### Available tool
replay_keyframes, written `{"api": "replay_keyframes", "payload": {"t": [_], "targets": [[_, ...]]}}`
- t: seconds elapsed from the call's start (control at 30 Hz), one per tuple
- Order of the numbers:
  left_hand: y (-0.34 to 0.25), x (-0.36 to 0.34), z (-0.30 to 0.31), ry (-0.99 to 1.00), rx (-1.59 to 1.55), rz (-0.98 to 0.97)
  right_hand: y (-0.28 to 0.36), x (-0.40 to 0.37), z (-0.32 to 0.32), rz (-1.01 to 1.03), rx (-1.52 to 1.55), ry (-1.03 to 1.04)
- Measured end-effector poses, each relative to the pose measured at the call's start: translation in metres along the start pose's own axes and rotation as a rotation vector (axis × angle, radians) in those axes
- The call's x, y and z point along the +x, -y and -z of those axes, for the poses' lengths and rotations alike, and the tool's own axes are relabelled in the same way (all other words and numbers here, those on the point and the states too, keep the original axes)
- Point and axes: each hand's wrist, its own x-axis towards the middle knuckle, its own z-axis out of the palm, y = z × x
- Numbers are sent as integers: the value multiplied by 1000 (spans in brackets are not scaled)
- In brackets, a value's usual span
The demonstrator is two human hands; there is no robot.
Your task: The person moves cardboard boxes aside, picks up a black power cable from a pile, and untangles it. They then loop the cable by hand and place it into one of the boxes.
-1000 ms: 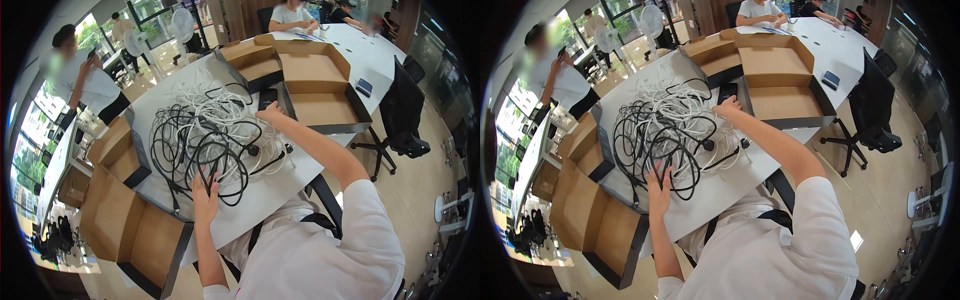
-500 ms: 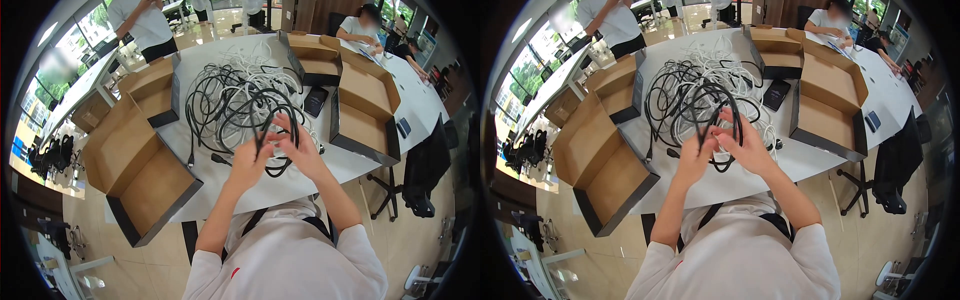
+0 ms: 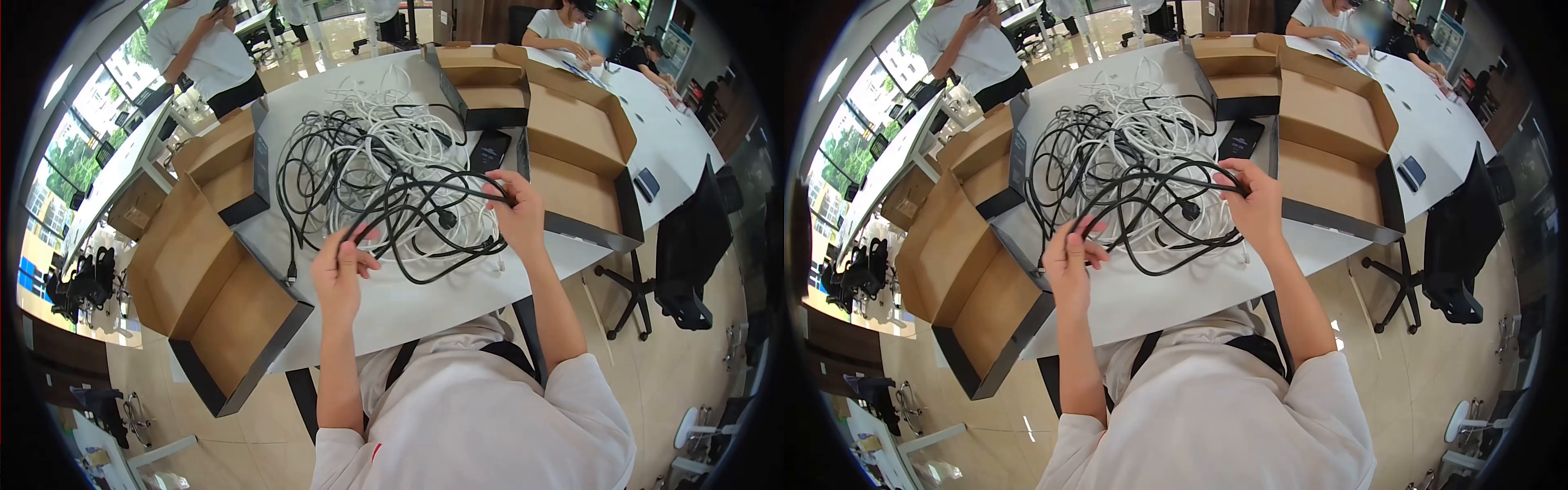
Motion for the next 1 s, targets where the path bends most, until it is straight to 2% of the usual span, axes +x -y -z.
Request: {"api": "replay_keyframes", "payload": {"t": [0.03, 0.1, 0.13, 0.23, 0.27, 0.37, 0.4, 0.47, 0.57, 0.63, 0.67, 0.77, 0.83, 0.9, 0.97, 1.0], "targets": [[-1, 2, 3, -50, 20, -27, -12, 0, 2, 116, -107, 9], [5, 9, 11, -124, 201, -230, -28, 1, 10, 347, -323, 34], [7, 11, 14, -165, 290, -332, -27, -1, 12, 351, -290, 89], [-1, 9, 14, -165, 140, -251, -24, -7, 20, 381, -363, 207], [-17, 6, 3, -214, 17, -132, -21, -10, 19, 331, -281, 195], [-21, 6, 5, -221, -208, 2, -24, -13, 24, 215, -202, 237], [-20, 9, 6, -193, -263, -45, -26, -14, 25, 84, -52, 211], [-14, 13, 15, -159, -401, -21, -31, -17, 28, -174, 249, 150], [-17, 15, 39, -21, -773, 97, -63, -9, 45, 91, 6, -103], [-25, 19, 63, 85, -1112, 235, -65, -14, 70, -112, 163, -166], [-25, 21, 68, 206, -1223, 239, -59, -14, 77, -209, 242, -192], [-26, 14, 54, 142, -1192, 276, -27, -31, 68, -226, 311, -137], [-16, 12, 42, 169, -1155, 298, -5, -42, 45, -140, 324, 51], [-10, 10, 26, 181, -1102, 300, 17, -58, 20, 42, 180, 250], [-5, 6, 16, 156, -1133, 339, 47, -71, 1, -98, 26, 480], [-5, 4, 13, 183, -1154, 344, 52, -77, -12, -40, -6, 460]]}}
